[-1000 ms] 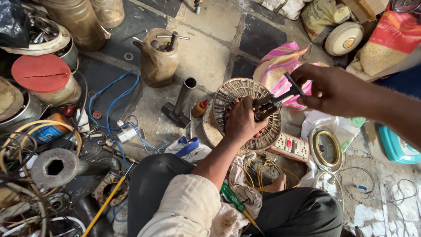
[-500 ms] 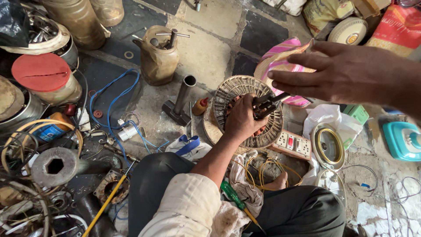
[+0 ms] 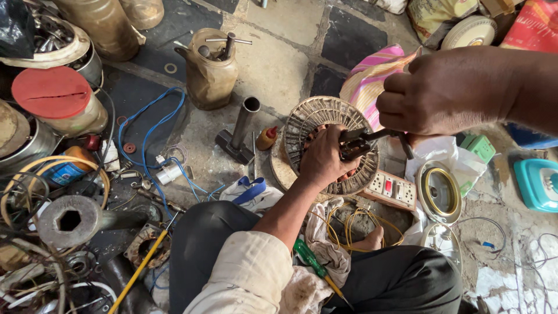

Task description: The person works on a fan motor core, using a mallet to tap parts and then a specialized puller tool to extract components from the shaft while sitting on the floor.

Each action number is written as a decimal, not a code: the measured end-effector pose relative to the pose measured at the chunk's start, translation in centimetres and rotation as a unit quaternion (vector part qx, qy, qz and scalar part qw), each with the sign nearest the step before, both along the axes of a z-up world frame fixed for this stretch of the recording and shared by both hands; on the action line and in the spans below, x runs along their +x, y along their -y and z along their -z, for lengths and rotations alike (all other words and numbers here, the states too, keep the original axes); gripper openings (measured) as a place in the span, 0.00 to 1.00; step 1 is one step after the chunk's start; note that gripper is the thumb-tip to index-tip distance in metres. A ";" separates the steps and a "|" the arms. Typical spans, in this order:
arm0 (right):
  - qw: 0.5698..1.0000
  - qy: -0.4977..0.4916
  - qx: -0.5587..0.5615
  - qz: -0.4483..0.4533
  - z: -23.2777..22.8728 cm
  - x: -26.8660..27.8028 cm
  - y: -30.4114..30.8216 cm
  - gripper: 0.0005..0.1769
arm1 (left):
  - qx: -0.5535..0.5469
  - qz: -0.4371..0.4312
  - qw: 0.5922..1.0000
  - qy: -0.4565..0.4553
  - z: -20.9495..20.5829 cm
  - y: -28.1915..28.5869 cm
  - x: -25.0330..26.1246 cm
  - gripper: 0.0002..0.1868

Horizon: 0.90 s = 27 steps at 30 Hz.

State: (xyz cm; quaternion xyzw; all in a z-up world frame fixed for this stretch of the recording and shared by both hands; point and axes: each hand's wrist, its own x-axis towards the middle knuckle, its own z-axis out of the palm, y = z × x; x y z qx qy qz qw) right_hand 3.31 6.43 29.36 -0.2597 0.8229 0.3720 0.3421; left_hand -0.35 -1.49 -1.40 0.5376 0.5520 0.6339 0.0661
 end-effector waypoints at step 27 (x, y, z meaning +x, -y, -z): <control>0.883 -0.202 0.010 0.423 4.0 2.6 4.5 0.28 | -0.002 0.001 0.999 -0.033 0.6 -0.4 -0.1 0.34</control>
